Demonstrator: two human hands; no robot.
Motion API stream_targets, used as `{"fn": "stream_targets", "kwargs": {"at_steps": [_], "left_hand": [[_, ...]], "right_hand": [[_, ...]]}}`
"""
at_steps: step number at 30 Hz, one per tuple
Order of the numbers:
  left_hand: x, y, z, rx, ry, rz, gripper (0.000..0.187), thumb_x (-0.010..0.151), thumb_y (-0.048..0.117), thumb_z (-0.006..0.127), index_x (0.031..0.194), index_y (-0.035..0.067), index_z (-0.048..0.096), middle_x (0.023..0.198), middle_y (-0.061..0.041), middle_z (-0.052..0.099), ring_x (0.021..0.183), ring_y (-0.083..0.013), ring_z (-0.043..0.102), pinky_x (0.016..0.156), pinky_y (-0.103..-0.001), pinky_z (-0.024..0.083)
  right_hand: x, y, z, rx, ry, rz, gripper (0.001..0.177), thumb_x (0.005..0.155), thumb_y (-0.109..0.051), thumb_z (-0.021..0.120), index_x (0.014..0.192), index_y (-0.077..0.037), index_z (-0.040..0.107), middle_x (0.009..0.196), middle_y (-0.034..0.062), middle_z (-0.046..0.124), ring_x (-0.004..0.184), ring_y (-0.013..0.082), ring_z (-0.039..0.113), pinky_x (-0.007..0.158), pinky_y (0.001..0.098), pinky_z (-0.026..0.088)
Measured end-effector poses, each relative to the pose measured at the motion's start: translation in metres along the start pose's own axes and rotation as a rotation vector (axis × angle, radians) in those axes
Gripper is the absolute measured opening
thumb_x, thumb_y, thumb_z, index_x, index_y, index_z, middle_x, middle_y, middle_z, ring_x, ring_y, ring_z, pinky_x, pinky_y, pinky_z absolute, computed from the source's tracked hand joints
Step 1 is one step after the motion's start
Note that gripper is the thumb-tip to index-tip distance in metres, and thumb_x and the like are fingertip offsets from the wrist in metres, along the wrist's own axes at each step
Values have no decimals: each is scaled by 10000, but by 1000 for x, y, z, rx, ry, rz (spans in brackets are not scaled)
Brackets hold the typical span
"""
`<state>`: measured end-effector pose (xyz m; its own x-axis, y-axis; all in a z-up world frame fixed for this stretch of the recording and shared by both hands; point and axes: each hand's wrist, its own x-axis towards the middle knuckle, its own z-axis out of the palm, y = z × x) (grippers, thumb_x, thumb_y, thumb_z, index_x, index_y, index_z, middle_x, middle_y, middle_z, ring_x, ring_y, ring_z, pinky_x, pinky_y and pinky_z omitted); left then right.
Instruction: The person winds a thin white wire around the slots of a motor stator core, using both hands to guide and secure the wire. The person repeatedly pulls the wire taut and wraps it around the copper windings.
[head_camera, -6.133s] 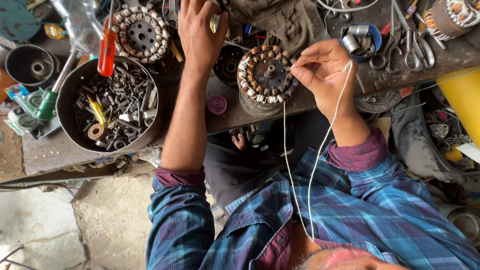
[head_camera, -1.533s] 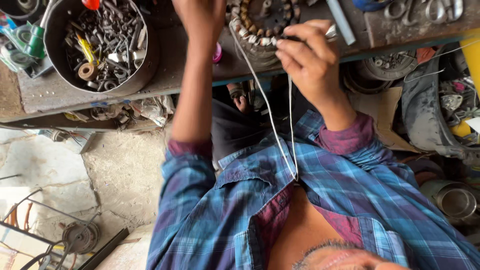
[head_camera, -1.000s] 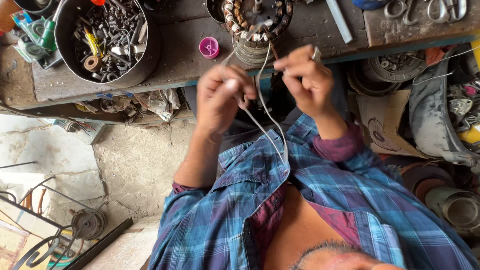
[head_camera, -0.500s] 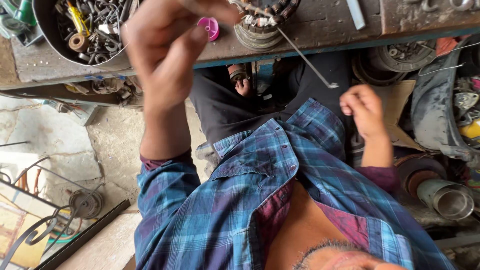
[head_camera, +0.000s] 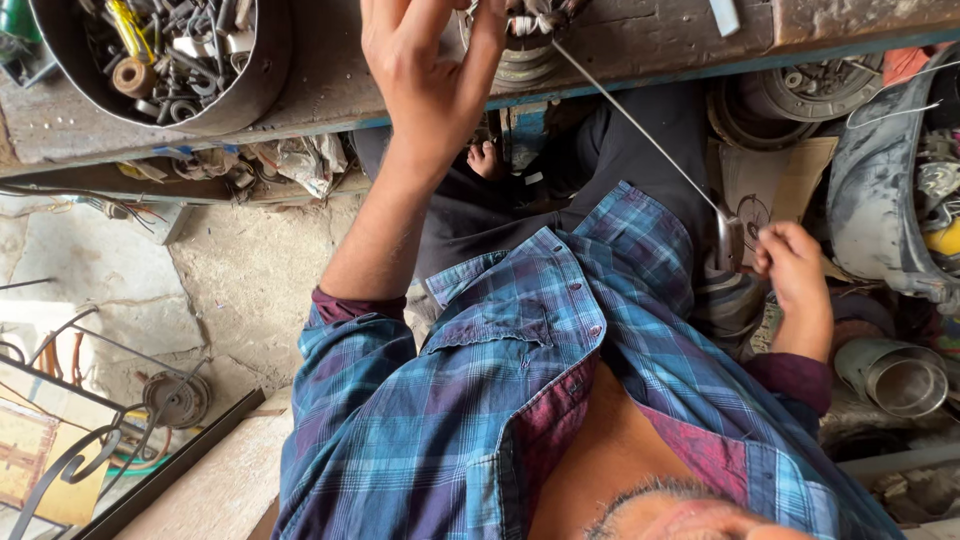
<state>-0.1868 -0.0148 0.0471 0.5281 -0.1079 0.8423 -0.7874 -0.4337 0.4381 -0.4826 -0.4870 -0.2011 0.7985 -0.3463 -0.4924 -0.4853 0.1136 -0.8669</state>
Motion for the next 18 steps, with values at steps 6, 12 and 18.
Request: {"fn": "stream_targets", "kwargs": {"at_steps": [6,12,18], "left_hand": [[-11,2,-4,-80,-99,-229,200,942,106,822,991,97,629,1054,-70,579,1040,-255,546,806,-379,457],[-3,8,7,125,-254,13,458,921,255,848,1326,165,654,1305,-105,526,1230,-297,464,1039,-457,361],[-11,8,13,89,-297,-15,327,972,200,867,1244,196,685,1259,-17,602,1203,-243,552,1034,-417,384]], "right_hand": [[-15,-4,-6,-941,323,-313,401,1037,-268,796,1245,36,637,1222,236,689,1133,401,663,938,469,514],[16,-86,98,-648,222,-596,244,1055,-125,772,1253,-6,694,1152,155,693,1025,244,664,925,347,531],[7,-179,239,-500,-44,-1080,152,1059,-57,735,1190,-6,678,1261,134,693,1093,258,678,961,342,535]]}}
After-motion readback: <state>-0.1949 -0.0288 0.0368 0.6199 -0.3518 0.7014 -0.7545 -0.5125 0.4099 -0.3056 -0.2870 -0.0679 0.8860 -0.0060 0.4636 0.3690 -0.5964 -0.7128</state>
